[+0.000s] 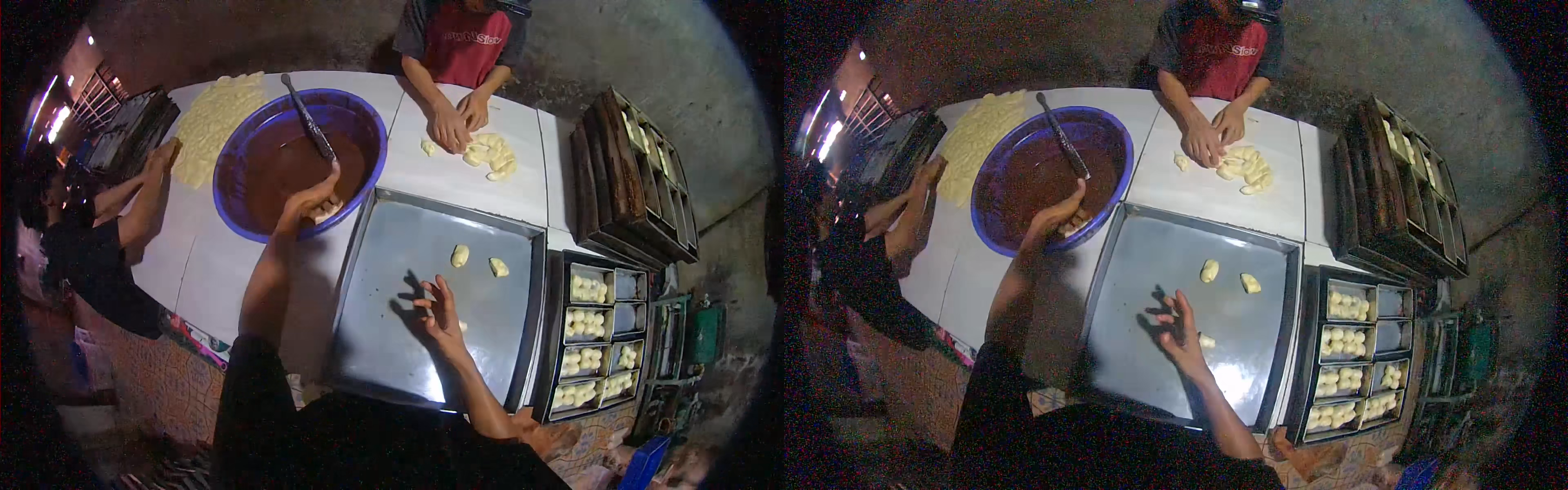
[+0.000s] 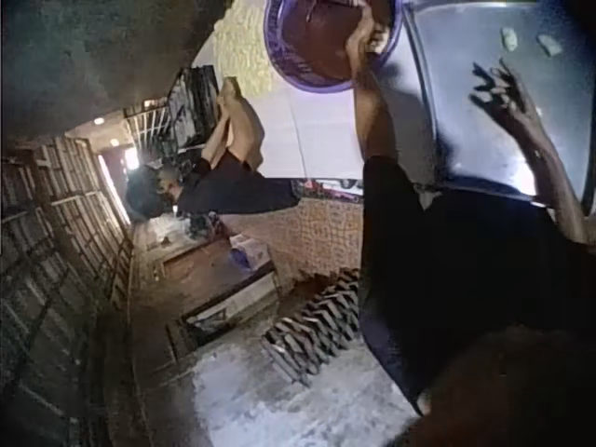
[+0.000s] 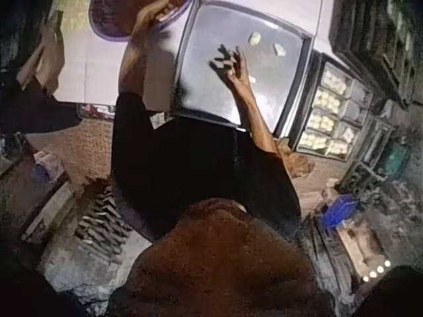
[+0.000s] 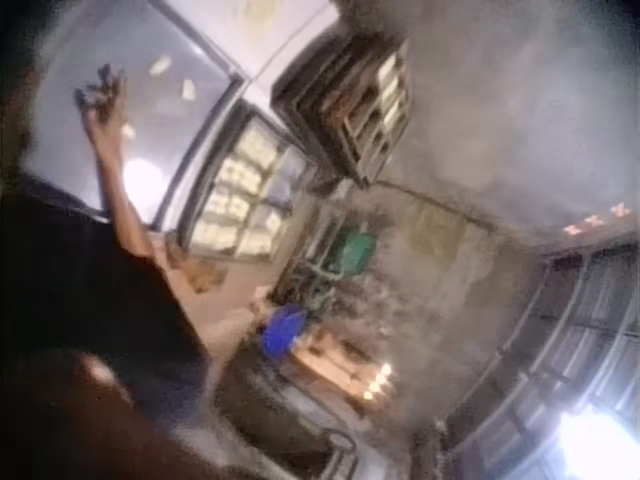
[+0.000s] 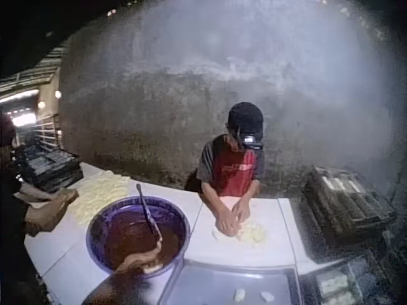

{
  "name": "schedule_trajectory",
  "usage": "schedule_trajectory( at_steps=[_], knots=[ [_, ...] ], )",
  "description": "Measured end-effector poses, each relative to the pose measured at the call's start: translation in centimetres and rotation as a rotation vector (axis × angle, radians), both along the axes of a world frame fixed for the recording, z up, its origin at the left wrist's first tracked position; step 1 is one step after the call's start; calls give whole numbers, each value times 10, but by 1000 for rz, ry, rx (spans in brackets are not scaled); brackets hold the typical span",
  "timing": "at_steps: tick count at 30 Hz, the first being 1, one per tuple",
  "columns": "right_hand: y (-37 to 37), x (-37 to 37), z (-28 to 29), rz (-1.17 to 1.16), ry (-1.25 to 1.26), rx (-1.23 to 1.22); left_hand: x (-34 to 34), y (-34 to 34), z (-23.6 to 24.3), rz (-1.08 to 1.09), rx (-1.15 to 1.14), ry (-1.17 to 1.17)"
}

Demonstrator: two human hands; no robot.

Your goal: The person fills and shapes dough pieces with chocolate paste by hand, placing them onto metal trays and into baking tins. The person then transports baking trays across the room and arranges dough pastries onto a tray.

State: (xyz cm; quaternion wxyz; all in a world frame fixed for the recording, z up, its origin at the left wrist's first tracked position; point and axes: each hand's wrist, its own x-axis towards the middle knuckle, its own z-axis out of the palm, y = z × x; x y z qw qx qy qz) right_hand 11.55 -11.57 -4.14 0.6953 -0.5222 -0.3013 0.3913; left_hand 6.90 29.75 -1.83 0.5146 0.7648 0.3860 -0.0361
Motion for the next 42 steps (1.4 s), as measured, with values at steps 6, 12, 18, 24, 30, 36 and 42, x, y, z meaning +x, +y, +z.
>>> schedule_trajectory(
  at_steps=[6, 12, 18, 24, 30, 36, 42],
  knots=[
    [5, 2, 9, -154, 176, 25, -6, -119, 57, 197, 602, -184],
    [10, -5, 15, -142, 624, -157, -51, -278, 43, 275, -940, -671],
    [-31, -23, 46, -277, -880, -183, -68, -339, 45, 181, -459, -600],
    [-59, -10, 51, -420, -380, 92, -71, -361, 45, 59, -515, -680],
    [-82, -30, 50, -266, -640, -83, -74, -378, 23, 157, -573, -540],
    [-84, -24, 26, -396, -639, -349, -72, -381, -4, 17, -219, -686],
    [-82, 14, 11, 28, -284, -382, -72, -374, -2, 154, -333, -915]
  ],
)
